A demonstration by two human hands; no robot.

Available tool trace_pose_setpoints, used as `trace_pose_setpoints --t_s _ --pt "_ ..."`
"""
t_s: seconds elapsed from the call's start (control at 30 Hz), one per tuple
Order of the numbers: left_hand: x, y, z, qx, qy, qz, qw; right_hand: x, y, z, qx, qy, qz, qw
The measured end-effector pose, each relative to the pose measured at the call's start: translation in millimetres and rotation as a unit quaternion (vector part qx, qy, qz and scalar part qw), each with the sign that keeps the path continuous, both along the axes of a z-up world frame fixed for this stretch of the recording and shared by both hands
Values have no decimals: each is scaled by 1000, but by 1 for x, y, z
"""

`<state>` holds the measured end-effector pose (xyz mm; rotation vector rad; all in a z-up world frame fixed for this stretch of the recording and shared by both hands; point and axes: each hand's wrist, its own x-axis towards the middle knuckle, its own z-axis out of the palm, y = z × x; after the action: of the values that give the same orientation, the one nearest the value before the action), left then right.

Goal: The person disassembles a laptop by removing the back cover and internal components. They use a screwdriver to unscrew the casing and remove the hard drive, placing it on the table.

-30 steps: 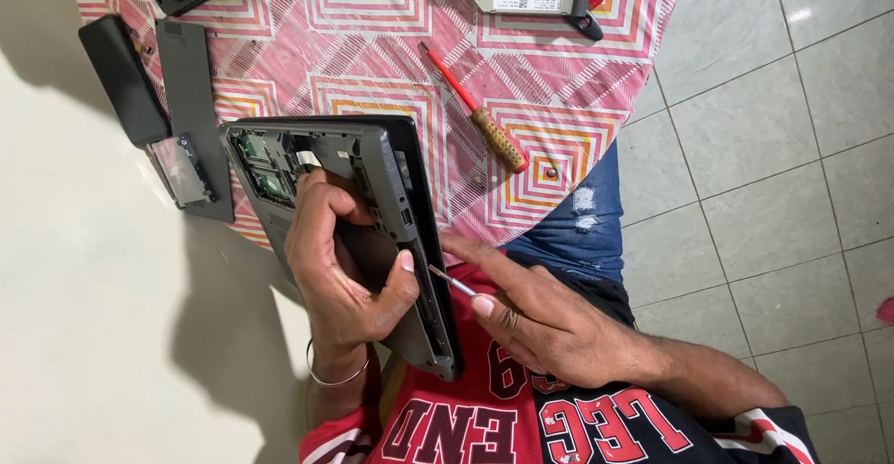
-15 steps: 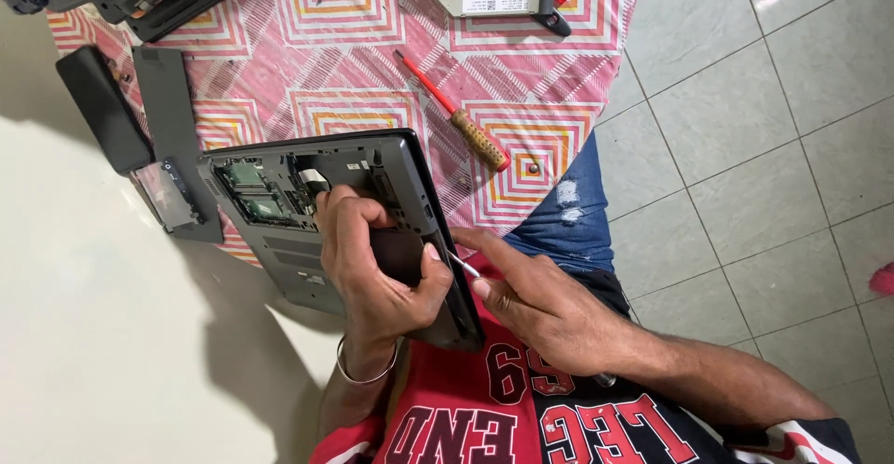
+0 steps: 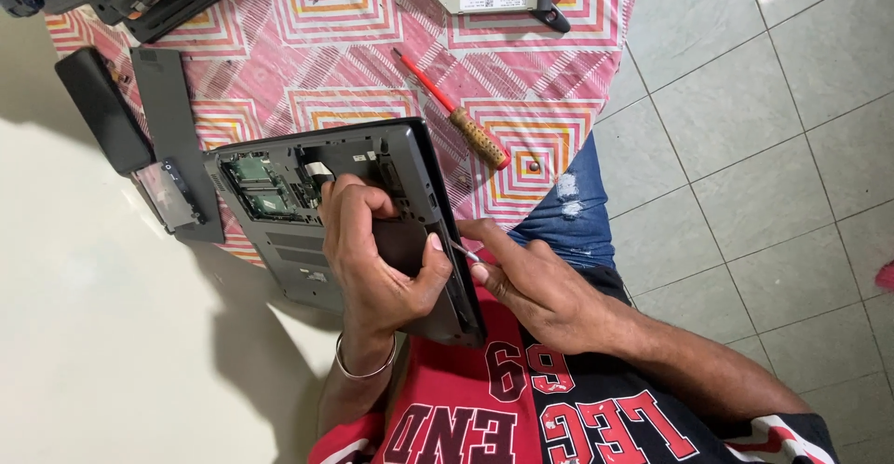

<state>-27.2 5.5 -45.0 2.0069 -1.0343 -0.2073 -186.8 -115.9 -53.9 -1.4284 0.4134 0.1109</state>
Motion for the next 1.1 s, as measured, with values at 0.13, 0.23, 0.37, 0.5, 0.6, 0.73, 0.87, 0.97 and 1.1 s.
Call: trace_pose_setpoints --t_s 0.13,0.23,0.37,0.5,0.6,0.73,0.87,0.97,1.1 --pt "-1 -10 -15 10 4 -2 1000 -4 -19 -3 -31 62 33 997" --pt "-2 -17 -34 10 -24 -11 1000 -8 -26 -11 -62 100 53 992" --pt "11 -21 -52 42 -72 12 996 -14 -32 -15 -105 119 53 986" --pt "38 -12 -70 72 -96 37 992 -10 -49 -17 -190 123 -50 973" --pt "48 -7 -81 82 -70 39 993 13 -66 -22 -329 54 -81 939" --pt "54 -8 -97 80 -66 34 994 46 -72 -64 -458 53 -73 885" --pt "53 -10 -93 140 -76 30 987 86 -72 -99 -549 33 -44 834" --pt "55 -9 -91 170 -86 23 981 104 -71 -109 -592 49 -14 804" --pt "58 -4 -93 178 -79 -3 981 103 -68 -112 -631 -8 -57 773"
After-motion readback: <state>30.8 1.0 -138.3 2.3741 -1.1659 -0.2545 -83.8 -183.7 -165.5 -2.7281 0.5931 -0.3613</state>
